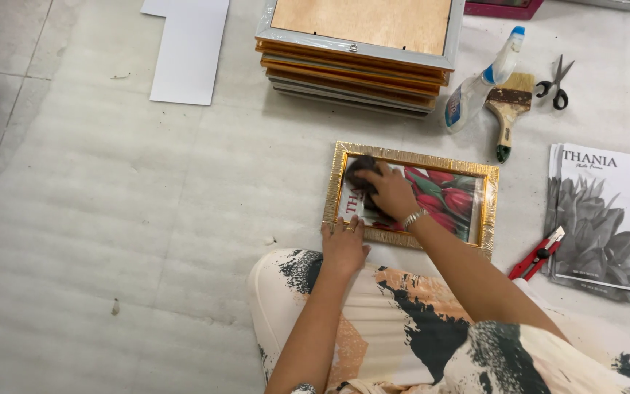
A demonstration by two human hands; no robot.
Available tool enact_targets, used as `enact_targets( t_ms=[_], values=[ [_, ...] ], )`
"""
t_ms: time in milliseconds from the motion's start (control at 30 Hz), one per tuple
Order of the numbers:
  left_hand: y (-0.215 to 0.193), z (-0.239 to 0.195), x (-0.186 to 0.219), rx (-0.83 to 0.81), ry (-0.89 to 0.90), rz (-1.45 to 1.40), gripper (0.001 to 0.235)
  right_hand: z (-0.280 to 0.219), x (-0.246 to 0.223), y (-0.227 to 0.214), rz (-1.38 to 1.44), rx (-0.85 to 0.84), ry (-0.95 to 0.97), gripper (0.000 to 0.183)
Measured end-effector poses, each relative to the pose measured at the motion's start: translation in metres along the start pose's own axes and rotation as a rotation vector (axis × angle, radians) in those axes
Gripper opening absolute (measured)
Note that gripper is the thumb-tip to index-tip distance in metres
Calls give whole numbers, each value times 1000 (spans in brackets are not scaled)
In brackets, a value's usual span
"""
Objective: Cleaning and polishing the glass of a framed artwork using a brush and a cloth
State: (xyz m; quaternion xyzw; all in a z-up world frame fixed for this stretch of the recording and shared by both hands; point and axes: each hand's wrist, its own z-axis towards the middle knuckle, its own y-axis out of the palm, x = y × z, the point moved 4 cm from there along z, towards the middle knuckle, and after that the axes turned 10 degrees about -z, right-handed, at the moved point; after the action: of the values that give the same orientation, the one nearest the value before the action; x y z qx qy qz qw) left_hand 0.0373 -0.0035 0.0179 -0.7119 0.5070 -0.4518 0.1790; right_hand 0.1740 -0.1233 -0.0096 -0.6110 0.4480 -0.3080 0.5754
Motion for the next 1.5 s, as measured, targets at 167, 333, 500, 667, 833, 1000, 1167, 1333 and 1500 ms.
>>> enact_targets(
  t_ms=[167, 333, 500, 667, 833, 1000, 1167, 1333, 1500],
  values=[
    [34, 28, -20, 106, 41, 36, 54, -91, -15, 9, -62, -157, -75, 70],
    [16, 14, -11, 96, 28, 20, 60, -64, 22, 3, -215, 11, -87, 70],
    [23, 21, -15, 200, 42, -32, 50, -19, 87, 16, -294, 300, 136, 68],
    [37, 39, -21, 418, 77, 1, 33, -65, 61, 20, -2, 180, 217, 73],
    [40, 54, -30, 516, 98, 0, 29, -144, 48, 16, -80, -26, 140, 78],
    [30, 51, -25, 503, 73, -60, 30, -124, 101, 32, -202, 93, 57, 88],
    [30, 52, -28, 507, 88, -105, 30, -74, 152, 14, -295, 355, 281, 76],
    [28, 52, -28, 514, 93, -59, 28, -109, 131, 25, -149, 252, 350, 79],
    [21, 49, -25, 485, 85, -54, 28, -186, 117, 43, -151, 40, 333, 82]
  ],
)
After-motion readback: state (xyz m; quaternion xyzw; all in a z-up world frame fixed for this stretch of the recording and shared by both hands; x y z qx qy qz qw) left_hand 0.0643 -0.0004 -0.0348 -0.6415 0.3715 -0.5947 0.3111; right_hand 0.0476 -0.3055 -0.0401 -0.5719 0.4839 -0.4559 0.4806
